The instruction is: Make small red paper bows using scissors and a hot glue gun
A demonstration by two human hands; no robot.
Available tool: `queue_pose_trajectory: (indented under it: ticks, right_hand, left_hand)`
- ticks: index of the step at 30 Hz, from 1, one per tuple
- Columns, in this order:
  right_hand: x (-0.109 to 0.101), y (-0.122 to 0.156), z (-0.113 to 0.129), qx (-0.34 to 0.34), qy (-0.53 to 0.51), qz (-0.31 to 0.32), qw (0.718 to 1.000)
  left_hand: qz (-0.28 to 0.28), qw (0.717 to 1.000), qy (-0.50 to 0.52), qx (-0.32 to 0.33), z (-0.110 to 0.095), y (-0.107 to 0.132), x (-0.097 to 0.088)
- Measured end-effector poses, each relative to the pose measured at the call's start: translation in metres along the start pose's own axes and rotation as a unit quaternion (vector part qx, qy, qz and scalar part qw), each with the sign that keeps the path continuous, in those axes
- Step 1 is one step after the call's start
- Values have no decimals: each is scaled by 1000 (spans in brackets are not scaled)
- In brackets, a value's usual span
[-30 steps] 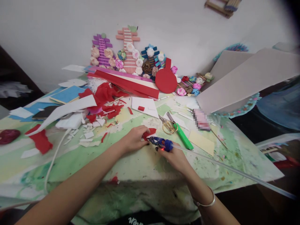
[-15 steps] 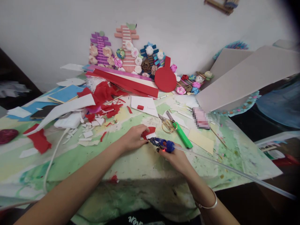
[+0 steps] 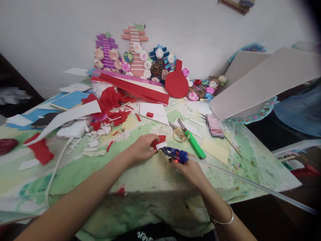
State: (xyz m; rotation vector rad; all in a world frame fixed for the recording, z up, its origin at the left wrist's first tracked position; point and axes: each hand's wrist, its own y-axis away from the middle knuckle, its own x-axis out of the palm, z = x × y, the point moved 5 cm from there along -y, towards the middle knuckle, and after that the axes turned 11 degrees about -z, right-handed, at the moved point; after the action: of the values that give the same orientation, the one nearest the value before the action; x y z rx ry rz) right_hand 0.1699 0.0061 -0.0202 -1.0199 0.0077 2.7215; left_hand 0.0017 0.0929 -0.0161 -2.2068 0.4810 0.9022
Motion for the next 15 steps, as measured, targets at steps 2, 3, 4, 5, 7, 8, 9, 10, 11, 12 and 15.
queue_pose_trajectory:
  ticks: [2, 3, 4, 5, 7, 8, 9, 10, 11, 12, 15]
  right_hand:
    - [-1, 0, 0, 1, 1, -2, 1000]
    - [-1, 0, -1, 3, 2, -4, 1000]
    - [-2, 0, -1, 3, 3, -6, 1000]
    - [-2, 0, -2, 4, 3, -7, 1000]
    - [-3, 0, -5, 8, 1, -10, 1000]
    - [-3, 1, -6, 11, 0, -10, 1000]
    - [-3, 1, -7, 14, -2, -9, 1000]
    - [-4, 1, -8, 16, -5, -9, 1000]
    - [-4, 1, -8, 17, -7, -8, 1000]
    - [-4, 1, -8, 16, -10, -8, 1000]
    - [-2, 0, -6, 5, -17, -7, 1000]
  left_hand:
    - [-5, 1000, -5, 0, 0, 0, 0]
    - [-6, 1000, -6, 0, 0, 0, 0]
    - [-7, 1000, -5, 1, 0, 0, 1]
    - [-8, 1000, -5, 2, 0, 0, 1]
    - [-7, 1000, -3, 1, 0, 0, 2]
    - [-8, 1000, -2, 1, 0, 0, 2]
    - [-7, 1000, -3, 1, 0, 0, 2]
    - [-7, 1000, -3, 1, 0, 0, 2]
    - [-7, 1000, -3, 2, 0, 0, 3]
    - [-8, 1000, -4, 3, 0, 0, 3]
    - [-9, 1000, -9, 7, 0, 0, 4]
